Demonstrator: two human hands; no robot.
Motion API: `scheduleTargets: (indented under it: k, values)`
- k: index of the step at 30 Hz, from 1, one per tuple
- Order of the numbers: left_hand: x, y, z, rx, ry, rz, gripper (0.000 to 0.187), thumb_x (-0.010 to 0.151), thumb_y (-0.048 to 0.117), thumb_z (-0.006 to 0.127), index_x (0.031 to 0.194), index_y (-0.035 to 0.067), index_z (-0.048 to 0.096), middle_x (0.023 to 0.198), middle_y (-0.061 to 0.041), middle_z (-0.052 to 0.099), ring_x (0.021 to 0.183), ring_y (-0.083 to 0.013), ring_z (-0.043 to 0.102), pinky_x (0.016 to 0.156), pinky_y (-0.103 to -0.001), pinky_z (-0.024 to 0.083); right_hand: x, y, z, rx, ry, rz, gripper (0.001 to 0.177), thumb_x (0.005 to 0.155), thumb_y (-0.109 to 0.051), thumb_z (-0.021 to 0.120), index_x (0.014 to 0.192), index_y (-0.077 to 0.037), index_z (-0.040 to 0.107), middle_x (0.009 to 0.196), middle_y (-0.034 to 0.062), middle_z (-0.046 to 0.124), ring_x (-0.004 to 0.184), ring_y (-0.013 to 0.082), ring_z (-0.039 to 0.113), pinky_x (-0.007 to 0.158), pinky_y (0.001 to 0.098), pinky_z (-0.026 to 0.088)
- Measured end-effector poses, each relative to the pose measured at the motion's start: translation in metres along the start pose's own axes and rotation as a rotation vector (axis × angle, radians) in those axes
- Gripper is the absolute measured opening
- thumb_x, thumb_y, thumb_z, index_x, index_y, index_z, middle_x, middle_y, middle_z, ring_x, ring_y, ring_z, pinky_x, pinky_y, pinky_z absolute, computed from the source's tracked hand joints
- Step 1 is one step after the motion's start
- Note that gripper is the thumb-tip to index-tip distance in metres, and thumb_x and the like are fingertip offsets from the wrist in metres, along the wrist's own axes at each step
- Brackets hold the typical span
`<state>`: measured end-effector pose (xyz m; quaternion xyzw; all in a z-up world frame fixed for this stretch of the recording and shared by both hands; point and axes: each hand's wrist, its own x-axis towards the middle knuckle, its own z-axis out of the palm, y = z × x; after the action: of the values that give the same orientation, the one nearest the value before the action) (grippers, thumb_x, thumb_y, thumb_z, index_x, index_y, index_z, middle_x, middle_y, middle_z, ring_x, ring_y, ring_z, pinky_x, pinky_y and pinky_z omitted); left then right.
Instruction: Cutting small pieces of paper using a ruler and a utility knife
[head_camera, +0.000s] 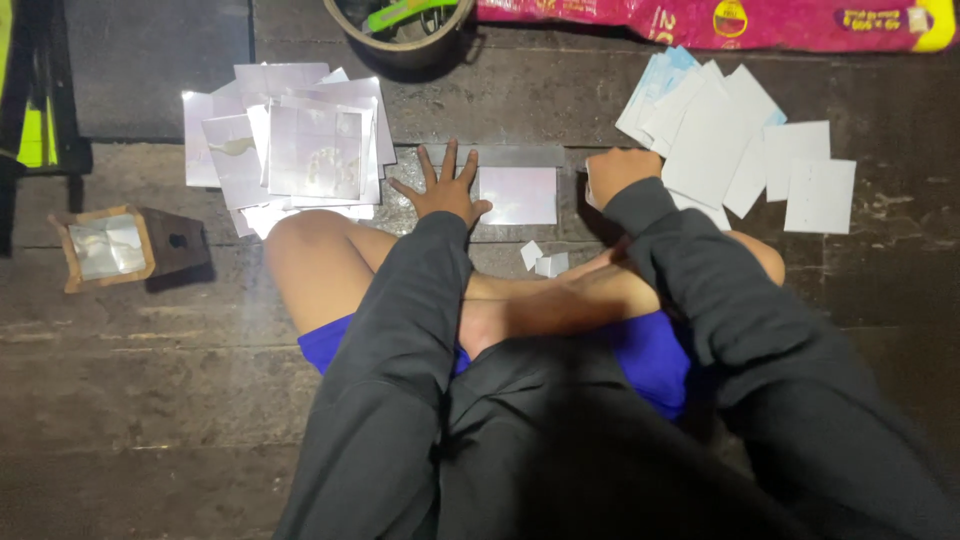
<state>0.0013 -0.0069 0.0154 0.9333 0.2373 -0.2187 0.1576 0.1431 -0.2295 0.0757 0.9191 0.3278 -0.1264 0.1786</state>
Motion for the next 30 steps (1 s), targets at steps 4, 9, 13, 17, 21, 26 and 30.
scheduleTargets:
  k: [4,9,13,17,21,26,30]
  values:
    - [0.012,0.01,0.04,-0.032,0.043,-0.034,0.087,0.093,0.057,0.066,0.164,0.042,0.019,0.174,0.005,-0.005,0.158,-0.0382,-0.011,0.105,-0.089,0.006,-0.005,-0.033,-0.039,0.279,-0.031,0.004,0.044,0.097,-0.038,0.062,0.127,-0.008,0.071,0.104,0.0254,0.077,0.1,0.047,0.074,0.08,0.0592,0.058]
    - [-0.03,0.065,0.082,-0.258,0.242,-0.17,0.1,0.091,0.056,0.069,0.159,0.004,0.019,0.164,-0.022,0.011,0.151,-0.0359,0.019,0.113,-0.063,0.027,0.047,-0.074,0.007,0.485,-0.048,0.005,0.05,0.09,-0.039,0.072,0.136,-0.021,0.066,0.115,0.0188,0.076,0.11,0.042,0.071,0.092,0.0567,0.056]
    - [-0.018,0.085,0.076,-0.332,0.161,-0.221,0.107,0.091,0.061,0.068,0.161,0.0,0.016,0.166,-0.025,0.01,0.151,-0.0378,0.018,0.111,-0.069,0.023,0.065,-0.053,0.044,0.385,-0.047,-0.051,0.049,0.085,-0.045,0.073,0.128,-0.021,0.071,0.112,0.0136,0.078,0.11,0.0365,0.072,0.091,0.0524,0.058]
    - [0.025,0.095,0.106,-0.347,0.242,-0.253,0.116,0.077,0.035,0.089,0.161,0.011,0.013,0.162,-0.025,0.011,0.141,-0.0409,0.024,0.1,-0.065,0.032,0.027,-0.004,0.026,0.348,-0.032,-0.008,0.062,0.076,-0.053,0.074,0.126,-0.015,0.072,0.112,0.0166,0.077,0.111,0.037,0.072,0.092,0.0536,0.057]
    - [0.035,0.074,0.085,-0.538,0.196,-0.338,0.119,0.079,0.015,0.088,0.165,0.027,0.007,0.16,-0.018,0.02,0.138,-0.042,0.038,0.097,-0.063,0.05,-0.003,0.042,0.028,0.502,0.017,0.263,0.069,0.079,-0.052,0.072,0.131,-0.007,0.067,0.116,0.0238,0.074,0.111,0.0441,0.07,0.093,0.0573,0.054]
    - [0.057,0.003,0.104,-0.909,0.363,-0.287,0.091,0.081,0.005,0.081,0.156,0.022,0.033,0.138,-0.021,0.053,0.13,-0.0449,0.058,0.108,-0.052,0.051,0.013,0.041,0.063,0.615,0.005,0.382,0.066,0.074,-0.053,0.076,0.124,-0.01,0.069,0.114,0.0224,0.074,0.111,0.0438,0.07,0.093,0.0568,0.054]
    - [0.102,-0.13,0.09,-0.908,0.765,-0.359,0.066,0.089,0.02,0.084,0.143,-0.001,0.052,0.134,-0.033,0.06,0.131,-0.0484,0.056,0.113,-0.053,0.044,0.024,0.031,0.064,0.606,-0.01,0.36,0.067,0.069,-0.057,0.08,0.12,-0.015,0.071,0.114,0.0197,0.075,0.111,0.0434,0.07,0.093,0.057,0.055]
